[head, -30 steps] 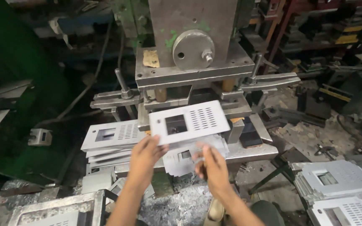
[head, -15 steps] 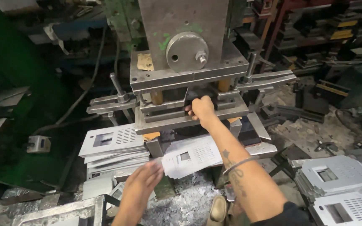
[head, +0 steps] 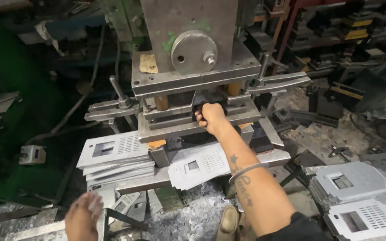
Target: Operating an industrial manual stamping press to process white rectangular metal plates.
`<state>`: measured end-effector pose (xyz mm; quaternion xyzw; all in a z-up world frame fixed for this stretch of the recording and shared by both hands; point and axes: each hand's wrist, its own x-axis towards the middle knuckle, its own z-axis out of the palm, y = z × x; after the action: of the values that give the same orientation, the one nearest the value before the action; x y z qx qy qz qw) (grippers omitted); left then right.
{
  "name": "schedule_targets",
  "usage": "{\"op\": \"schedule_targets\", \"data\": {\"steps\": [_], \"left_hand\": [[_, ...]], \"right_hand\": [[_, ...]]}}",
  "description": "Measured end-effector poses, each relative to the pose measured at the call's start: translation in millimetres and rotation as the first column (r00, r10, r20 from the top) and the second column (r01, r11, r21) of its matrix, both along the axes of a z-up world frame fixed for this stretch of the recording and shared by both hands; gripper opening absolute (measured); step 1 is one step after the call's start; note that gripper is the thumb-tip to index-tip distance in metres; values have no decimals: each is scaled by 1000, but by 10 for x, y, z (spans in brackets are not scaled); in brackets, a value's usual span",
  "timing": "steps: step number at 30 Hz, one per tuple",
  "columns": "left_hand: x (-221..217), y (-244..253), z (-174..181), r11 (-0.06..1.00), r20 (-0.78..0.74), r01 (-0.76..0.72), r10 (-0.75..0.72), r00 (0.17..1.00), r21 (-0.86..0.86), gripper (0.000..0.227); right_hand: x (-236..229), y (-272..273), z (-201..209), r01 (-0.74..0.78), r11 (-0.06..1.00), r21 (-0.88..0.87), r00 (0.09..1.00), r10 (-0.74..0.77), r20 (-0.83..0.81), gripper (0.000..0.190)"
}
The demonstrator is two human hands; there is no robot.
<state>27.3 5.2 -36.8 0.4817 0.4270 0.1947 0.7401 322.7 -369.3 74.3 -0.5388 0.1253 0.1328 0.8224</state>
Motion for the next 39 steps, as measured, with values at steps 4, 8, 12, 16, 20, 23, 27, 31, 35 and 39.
{"op": "schedule_targets", "data": {"steps": [4,8,12,16,20,23,27,31,35,39], "left_hand": [[317,160,122,917,148,-81,24,989,391,43],[646,155,525,760,71,-112,87,994,640,57],[810,157,636,804,-80,13,44,996,595,57],[824,267,446,774,6,-76,93,996,628,42],[853,355,346,781,-32,-47,86,996,623,38],[895,468,249,784,17,-17,9,1000,620,36],[919,520,207,826,10,4,-11,1000,564,36],[932,578,126,855,37,14,-39,999,518,37],[919,509,258,860,-10,34,-33,999,510,37],[895,487,380,851,-74,54,-17,997,523,36]], "right_hand": [[6,-15,-64,-1,1000,3,1000,1,19,18],[-52,-12,29,11,999,-48,1000,-11,16,17],[-73,-31,57,8,999,-38,1000,-7,13,18],[-34,-54,38,-27,999,-25,999,26,-32,18],[-141,-57,144,-32,999,-40,998,30,-48,19],[-73,-42,116,-20,1000,-19,998,19,-55,19],[-95,-44,134,-15,999,-49,998,12,-56,18],[-92,-58,139,-12,999,-42,999,10,-43,19],[-148,-36,204,-9,998,-64,999,5,-51,17],[-93,-28,107,3,998,-66,999,-5,-33,19]]}}
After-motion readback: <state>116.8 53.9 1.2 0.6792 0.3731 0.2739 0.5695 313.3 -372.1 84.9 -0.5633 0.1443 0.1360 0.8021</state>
